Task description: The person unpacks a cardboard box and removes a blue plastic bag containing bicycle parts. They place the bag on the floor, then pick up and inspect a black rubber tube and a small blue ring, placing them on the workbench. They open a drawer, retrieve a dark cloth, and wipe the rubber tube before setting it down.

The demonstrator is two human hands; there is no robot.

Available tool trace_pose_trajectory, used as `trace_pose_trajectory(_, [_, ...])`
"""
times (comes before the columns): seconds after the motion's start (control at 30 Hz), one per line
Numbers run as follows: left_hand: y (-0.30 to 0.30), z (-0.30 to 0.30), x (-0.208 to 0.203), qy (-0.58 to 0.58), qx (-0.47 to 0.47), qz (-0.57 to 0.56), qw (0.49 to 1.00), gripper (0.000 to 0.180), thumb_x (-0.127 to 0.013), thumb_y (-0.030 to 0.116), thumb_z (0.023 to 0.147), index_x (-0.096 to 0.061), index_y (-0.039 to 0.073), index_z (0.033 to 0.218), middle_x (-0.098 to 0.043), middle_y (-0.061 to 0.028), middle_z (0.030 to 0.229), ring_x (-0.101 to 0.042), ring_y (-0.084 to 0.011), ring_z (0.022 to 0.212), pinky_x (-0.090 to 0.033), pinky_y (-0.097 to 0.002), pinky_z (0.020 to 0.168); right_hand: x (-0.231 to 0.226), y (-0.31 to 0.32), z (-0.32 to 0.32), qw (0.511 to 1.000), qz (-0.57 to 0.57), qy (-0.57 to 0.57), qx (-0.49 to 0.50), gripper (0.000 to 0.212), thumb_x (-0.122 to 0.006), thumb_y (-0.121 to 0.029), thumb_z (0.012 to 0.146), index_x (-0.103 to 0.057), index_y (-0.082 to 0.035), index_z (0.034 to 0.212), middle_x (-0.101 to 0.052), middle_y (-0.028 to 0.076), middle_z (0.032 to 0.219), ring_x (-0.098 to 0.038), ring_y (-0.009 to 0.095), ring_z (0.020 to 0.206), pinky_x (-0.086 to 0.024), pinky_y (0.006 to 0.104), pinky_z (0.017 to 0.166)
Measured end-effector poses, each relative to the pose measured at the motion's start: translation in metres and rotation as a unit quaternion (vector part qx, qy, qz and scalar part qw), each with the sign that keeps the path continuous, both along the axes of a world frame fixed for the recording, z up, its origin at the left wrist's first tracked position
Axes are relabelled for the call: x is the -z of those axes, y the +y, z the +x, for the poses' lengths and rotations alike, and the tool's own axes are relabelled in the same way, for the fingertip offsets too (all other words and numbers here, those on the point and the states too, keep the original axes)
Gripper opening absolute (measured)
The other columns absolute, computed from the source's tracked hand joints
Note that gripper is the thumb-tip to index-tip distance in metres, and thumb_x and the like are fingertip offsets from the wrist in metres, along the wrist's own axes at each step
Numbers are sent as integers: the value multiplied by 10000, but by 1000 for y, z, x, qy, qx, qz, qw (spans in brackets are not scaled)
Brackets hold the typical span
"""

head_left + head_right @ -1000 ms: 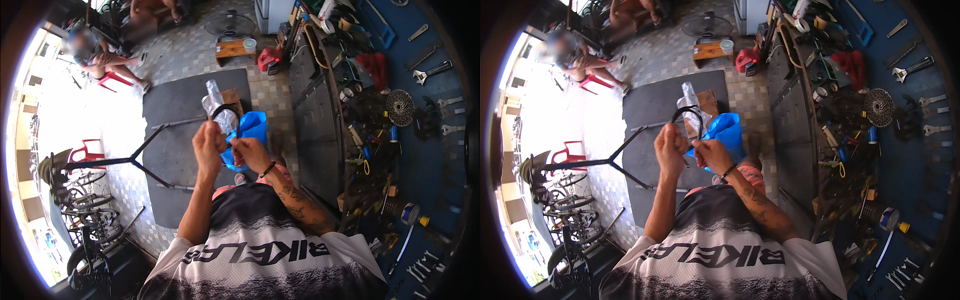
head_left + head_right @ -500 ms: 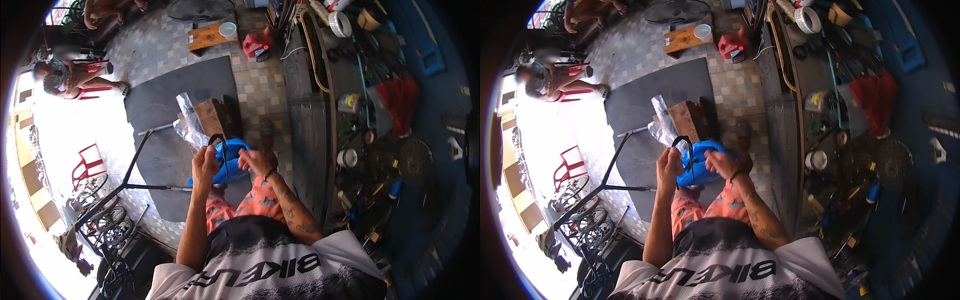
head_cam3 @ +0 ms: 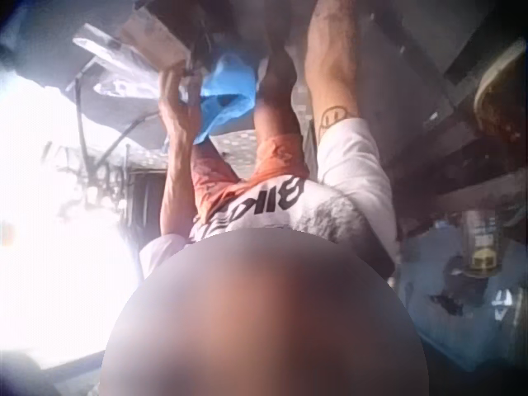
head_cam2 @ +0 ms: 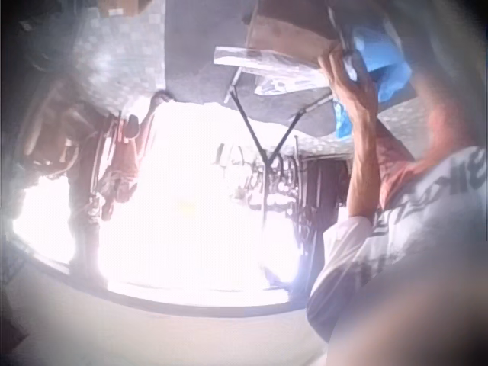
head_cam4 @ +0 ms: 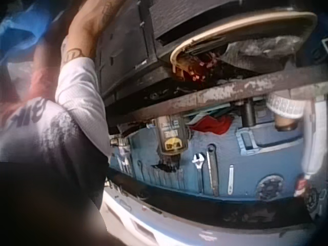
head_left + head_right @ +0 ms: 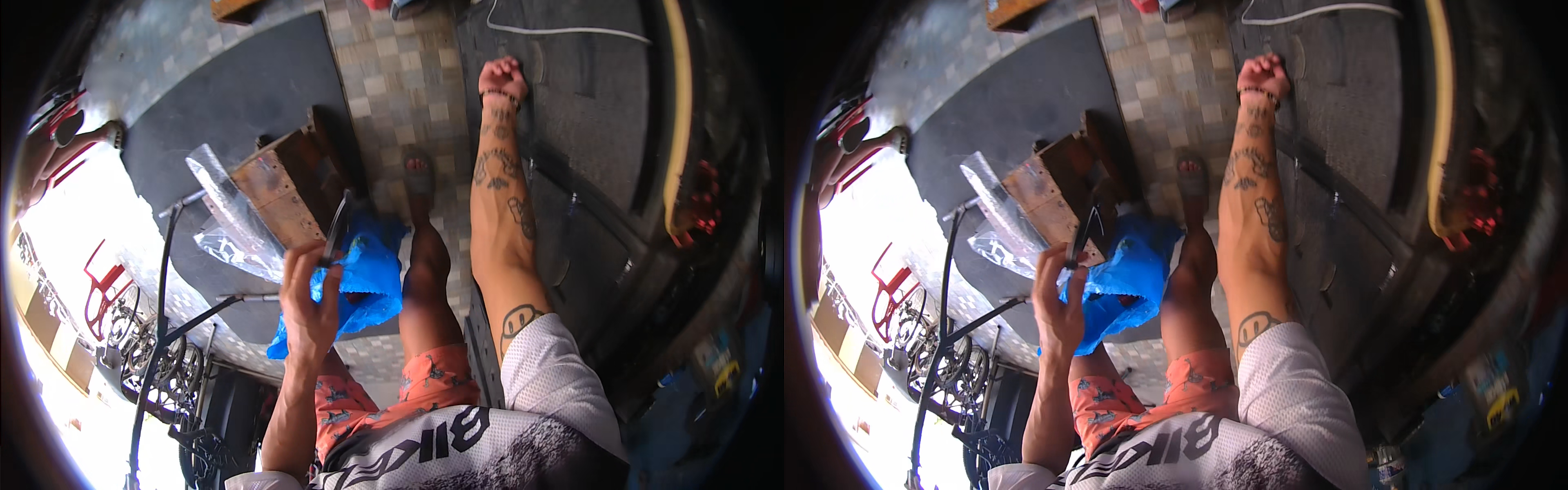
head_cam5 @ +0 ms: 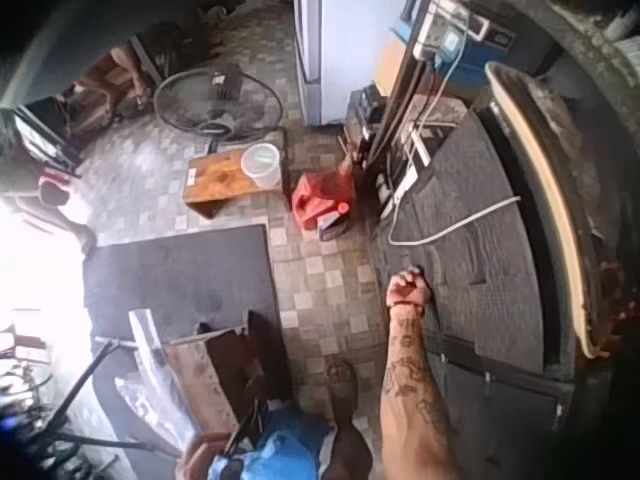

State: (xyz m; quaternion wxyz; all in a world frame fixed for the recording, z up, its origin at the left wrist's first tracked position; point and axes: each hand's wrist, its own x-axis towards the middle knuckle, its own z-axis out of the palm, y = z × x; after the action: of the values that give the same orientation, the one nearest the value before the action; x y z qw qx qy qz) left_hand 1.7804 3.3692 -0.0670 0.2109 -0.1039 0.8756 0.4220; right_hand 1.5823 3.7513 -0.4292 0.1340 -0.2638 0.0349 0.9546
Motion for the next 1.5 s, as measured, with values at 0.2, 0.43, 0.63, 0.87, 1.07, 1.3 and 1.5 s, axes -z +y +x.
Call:
trace_pose_trajectory(0.2, [-9,-33,46,-78,-314,125,938,284,-488,189,1110,-619,-18,1252,-627,-91,1119,-659,-223,1129,-595,-366,908,-1,-50,-19,993,13,-63,104,220,-479,-144,977,-559,-113,774,-502,0,648,-520,140,572,-468,279,508])
trace_pose_trajectory(0.43, [17,-125,64,-64,-302,228,924,460,-466,308,1124,-542,-17,1440,-648,-162,1303,-704,-233,1085,-637,-336,831,-26,-169,7,989,-35,-145,-12,372,-466,-269,1098,-524,-162,747,-470,-44,643,-475,118,568,-418,281,537])
trace_pose_trajectory(0.63, [81,-179,107,-130,-242,257,927,409,-536,247,1091,-570,-22,1399,-694,-112,1037,-727,-177,862,-626,-296,745,-33,-230,37,979,-27,-166,-112,149,-623,-302,1040,-682,-173,997,-612,-55,748,-573,123,654,-480,292,605])
trace_pose_trajectory(0.87, [28,-155,122,-87,-331,271,899,378,-534,237,1094,-580,-19,1368,-713,-156,1001,-746,-220,826,-631,-320,755,-46,-165,38,975,-72,-133,-163,185,-591,-268,1065,-703,-122,1047,-728,-26,847,-606,105,674,-490,267,624])
trace_pose_trajectory(1.07, [-63,-104,126,-100,-382,158,905,377,-525,262,1104,-599,-3,1362,-660,-106,1072,-701,-164,897,-621,-316,792,-19,-63,30,820,421,-351,-167,442,-686,-429,995,-610,-93,1273,-682,30,875,-645,117,719,-527,318,594])
trace_pose_trajectory(1.3, [-39,-43,179,-169,-428,235,856,367,-533,236,1101,-581,-1,1378,-654,-90,1081,-695,-164,897,-634,-314,752,73,-20,-1,-122,761,-329,-546,559,-631,-317,1019,-475,-59,1490,-751,204,1117,-746,349,929,-609,451,828])
trace_pose_trajectory(1.5, [-10,-36,190,-187,-429,339,816,373,-541,213,1098,-570,-16,1390,-653,-77,1033,-707,-167,856,-655,-323,721,101,-50,-29,-452,601,-258,-607,247,-791,-305,908,-787,-58,896,-756,103,777,-697,247,549,-550,458,413])
